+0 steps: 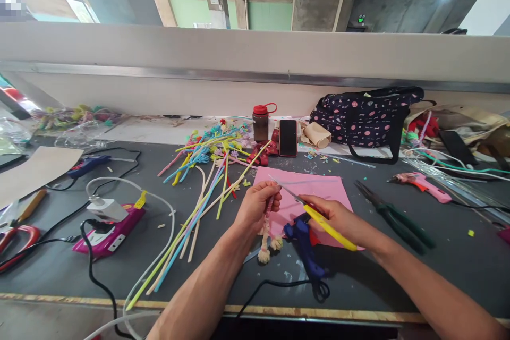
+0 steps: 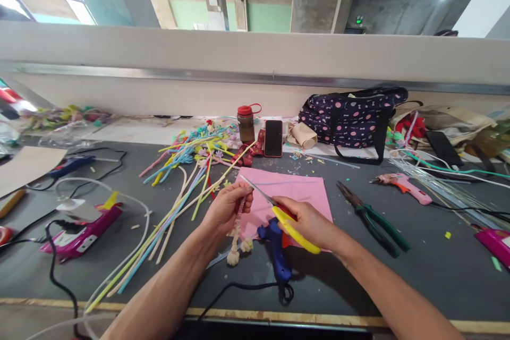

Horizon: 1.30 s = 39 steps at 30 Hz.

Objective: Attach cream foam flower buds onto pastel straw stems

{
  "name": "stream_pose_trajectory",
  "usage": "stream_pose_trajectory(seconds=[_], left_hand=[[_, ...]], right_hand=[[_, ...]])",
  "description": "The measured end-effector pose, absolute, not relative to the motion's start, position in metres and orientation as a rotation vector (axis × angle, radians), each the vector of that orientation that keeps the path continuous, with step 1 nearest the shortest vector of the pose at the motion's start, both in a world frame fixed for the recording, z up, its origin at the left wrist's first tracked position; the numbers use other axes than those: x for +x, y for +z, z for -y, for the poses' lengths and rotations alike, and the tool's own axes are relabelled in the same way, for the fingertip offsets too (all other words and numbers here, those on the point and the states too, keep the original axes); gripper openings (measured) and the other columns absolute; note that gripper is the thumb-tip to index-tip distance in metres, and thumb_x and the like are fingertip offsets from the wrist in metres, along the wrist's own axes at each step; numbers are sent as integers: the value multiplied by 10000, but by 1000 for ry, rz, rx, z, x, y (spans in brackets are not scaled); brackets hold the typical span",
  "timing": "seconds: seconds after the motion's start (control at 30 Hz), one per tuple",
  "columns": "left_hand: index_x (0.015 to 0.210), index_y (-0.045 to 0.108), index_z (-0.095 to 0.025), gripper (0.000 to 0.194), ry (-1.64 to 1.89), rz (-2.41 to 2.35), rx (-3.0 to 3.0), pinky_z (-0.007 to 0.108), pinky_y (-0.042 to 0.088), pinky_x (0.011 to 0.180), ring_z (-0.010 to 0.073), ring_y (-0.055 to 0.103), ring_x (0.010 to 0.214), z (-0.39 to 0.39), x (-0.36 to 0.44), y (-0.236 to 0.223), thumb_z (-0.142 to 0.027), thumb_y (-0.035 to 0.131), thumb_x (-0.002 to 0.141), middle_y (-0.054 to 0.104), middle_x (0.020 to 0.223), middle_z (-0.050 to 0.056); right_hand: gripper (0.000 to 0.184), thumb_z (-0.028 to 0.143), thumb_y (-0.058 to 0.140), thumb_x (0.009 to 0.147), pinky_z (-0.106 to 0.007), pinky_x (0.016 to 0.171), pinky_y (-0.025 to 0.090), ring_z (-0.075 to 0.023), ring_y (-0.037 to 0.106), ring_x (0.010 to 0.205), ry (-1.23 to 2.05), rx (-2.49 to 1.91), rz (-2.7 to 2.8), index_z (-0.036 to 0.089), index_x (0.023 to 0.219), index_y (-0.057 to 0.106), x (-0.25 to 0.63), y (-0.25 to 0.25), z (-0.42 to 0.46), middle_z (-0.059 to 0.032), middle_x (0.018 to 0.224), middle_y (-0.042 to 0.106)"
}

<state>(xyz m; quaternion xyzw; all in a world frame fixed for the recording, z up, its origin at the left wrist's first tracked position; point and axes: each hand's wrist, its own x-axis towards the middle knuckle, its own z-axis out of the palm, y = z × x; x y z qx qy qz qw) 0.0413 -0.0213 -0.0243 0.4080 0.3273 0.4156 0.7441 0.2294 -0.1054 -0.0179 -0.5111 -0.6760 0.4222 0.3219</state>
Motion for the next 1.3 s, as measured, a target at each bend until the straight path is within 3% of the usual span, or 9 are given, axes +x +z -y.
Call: stream_pose_trajectory(seconds=[0.1, 0.2, 0.37, 0.47, 0.57, 0.8, 0.93, 1.07, 1.3], left_hand=[[615, 528, -133, 184, 903, -729, 882, 174, 344, 420, 53, 458, 415, 19, 41, -26, -240, 676, 638, 544, 517, -21], [630, 531, -131, 178, 896, -728, 873, 172, 356, 424, 54, 467, 419, 18, 40, -24, -236, 674, 652, 550, 522, -20], [723, 570, -131, 202, 841, -701, 876, 180, 408, 473, 79, 547, 507, 18, 36, -17, -247, 713, 639, 609, 611, 10], [760, 589, -122, 237, 779, -695, 900, 188, 427, 492, 89, 565, 534, 18, 34, -15, -248, 733, 619, 628, 647, 31], [767, 598, -119, 244, 741, -694, 922, 188, 424, 488, 87, 558, 519, 20, 35, -13, -257, 733, 618, 627, 634, 31], [748, 611, -115, 230, 735, -677, 962, 185, 396, 472, 70, 528, 480, 28, 38, -10, -278, 726, 634, 606, 590, 11], [859, 638, -106, 268, 688, -625, 987, 214, 444, 554, 100, 580, 568, 34, 40, -9, -230, 726, 638, 639, 657, 39], [980, 613, -140, 359, 728, -535, 1014, 234, 452, 563, 115, 591, 570, 38, 41, -8, -190, 719, 641, 639, 657, 20], [1083, 566, -157, 444, 711, -473, 1053, 251, 462, 567, 127, 596, 566, 39, 38, -8, -186, 698, 661, 629, 658, 11]], right_hand=[[482, 129, 461, 778, -211, 534, 406, -116, 537, 609, 1129, -1350, 1803, 202, 1254, 473, 226, -19, 102, 16, 747, 606], [437, 176, 472, 789, -225, 575, 421, -142, 576, 673, 1022, -1406, 1908, 200, 1225, 503, 227, -16, 98, 1, 824, 643], [459, 345, 497, 797, -292, 722, 434, -226, 610, 895, 366, -1804, 2002, 257, 1247, 482, 252, -9, 89, -46, 1077, 646], [491, 439, 470, 794, -313, 613, 420, -266, 637, 776, 34, -2232, 1965, 279, 1258, 466, 275, -15, 83, -75, 923, 689], [476, 435, 451, 804, -305, 577, 400, -273, 638, 744, -52, -2433, 1981, 229, 1232, 482, 294, -26, 80, -99, 844, 688], [272, 342, 443, 837, -322, 616, 402, -266, 614, 784, -286, -2250, 1993, 172, 918, 639, 280, -18, 92, -135, 867, 639], [142, 255, 510, 828, -242, 655, 422, -144, 592, 753, 230, -1543, 1986, 220, 870, 642, 241, 7, 100, -24, 842, 646], [124, 216, 555, 801, -219, 624, 439, -121, 587, 729, 627, -1260, 1826, 208, 882, 648, 214, 17, 93, -10, 852, 646], [123, 196, 576, 782, -233, 630, 447, -121, 586, 700, 791, -1114, 1762, 196, 854, 676, 211, 10, 78, -12, 799, 634]])
